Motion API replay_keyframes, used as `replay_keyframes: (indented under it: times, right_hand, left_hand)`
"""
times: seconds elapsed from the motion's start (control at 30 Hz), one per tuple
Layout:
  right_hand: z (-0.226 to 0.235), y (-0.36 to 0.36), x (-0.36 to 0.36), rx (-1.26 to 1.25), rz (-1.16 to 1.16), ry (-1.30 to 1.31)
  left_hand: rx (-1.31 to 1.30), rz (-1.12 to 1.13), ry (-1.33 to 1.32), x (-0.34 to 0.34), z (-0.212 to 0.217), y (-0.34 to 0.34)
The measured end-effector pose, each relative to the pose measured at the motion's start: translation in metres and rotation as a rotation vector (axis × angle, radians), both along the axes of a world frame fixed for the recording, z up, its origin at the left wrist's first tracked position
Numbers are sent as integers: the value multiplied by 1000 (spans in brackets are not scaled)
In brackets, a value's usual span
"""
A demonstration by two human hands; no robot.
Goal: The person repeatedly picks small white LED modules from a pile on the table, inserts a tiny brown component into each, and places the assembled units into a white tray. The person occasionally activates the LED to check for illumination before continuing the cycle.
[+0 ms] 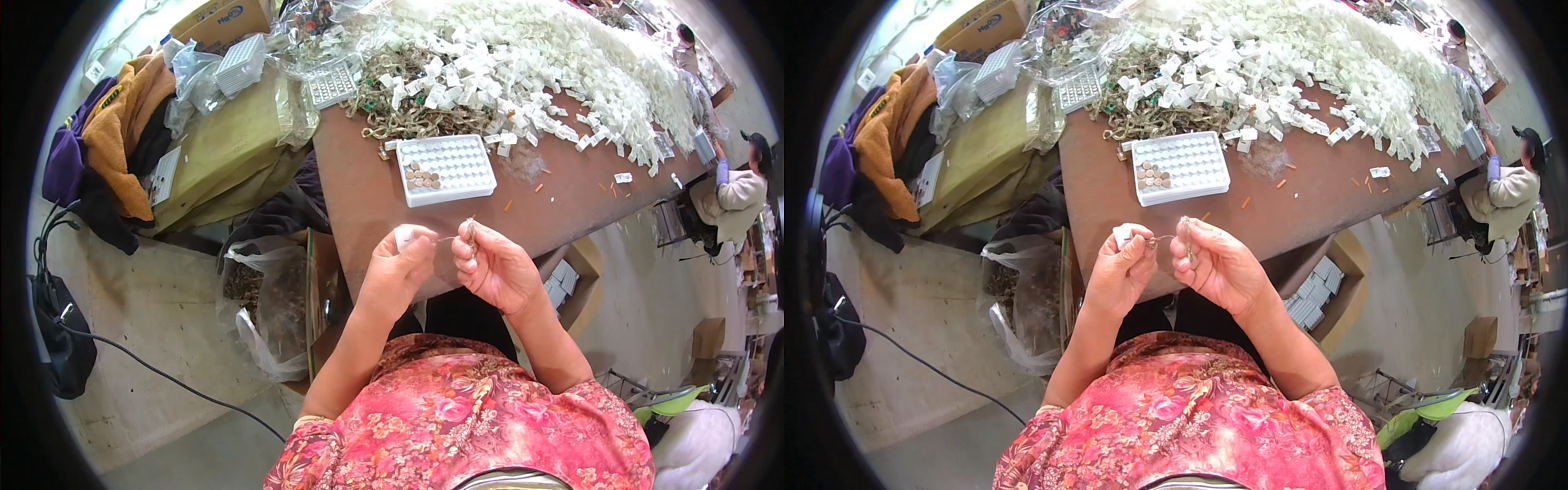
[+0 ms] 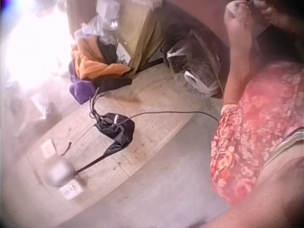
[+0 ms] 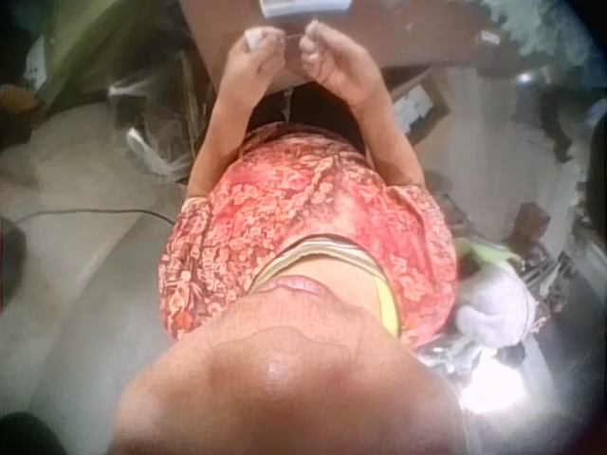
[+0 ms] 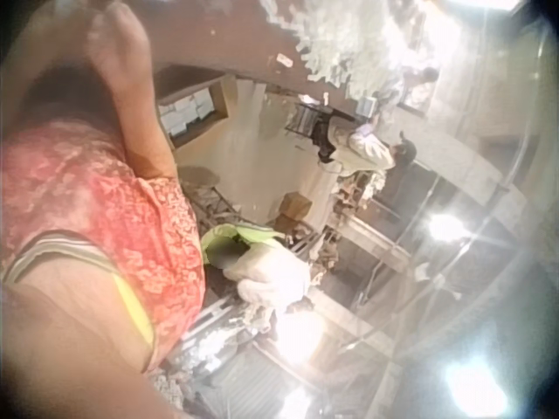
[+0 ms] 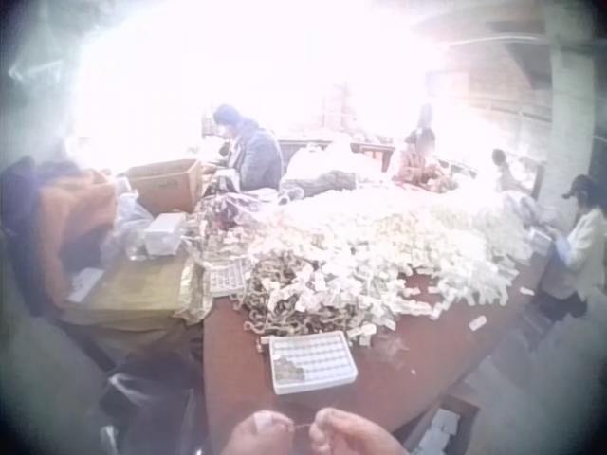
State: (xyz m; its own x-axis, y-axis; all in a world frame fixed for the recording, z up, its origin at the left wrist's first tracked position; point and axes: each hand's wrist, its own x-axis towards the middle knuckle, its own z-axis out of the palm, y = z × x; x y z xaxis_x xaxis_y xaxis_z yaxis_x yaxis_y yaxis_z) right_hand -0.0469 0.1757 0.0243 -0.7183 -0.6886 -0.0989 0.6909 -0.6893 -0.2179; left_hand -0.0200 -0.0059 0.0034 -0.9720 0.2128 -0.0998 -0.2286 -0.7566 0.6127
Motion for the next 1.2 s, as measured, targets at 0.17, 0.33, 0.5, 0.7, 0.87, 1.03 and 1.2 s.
replay_keyframes:
  times: [0.17,0.33,0.5,0.7,0.87,1.03,1.2]
  right_hand:
    - [2,-1,5,74,-32,-182]
    - [5,-4,11,-28,-25,-335]
    - [4,-9,21,-129,34,-407]
    - [-3,-11,26,-119,-84,-287]
    - [4,-8,26,861,-509,375]
    - [15,-7,15,1606,-872,1657]
    - [12,-11,11,1454,-790,1472]
  left_hand:
    - [184,-46,-38,0,-3,-2]
    - [-232,92,53,-3,-2,-1]
    - [-205,235,193,-8,-6,6]
    - [-206,317,182,-2,-5,13]
    - [-346,434,150,0,2,21]
    - [-402,440,144,5,4,34]
    - [-178,221,-31,10,1,30]
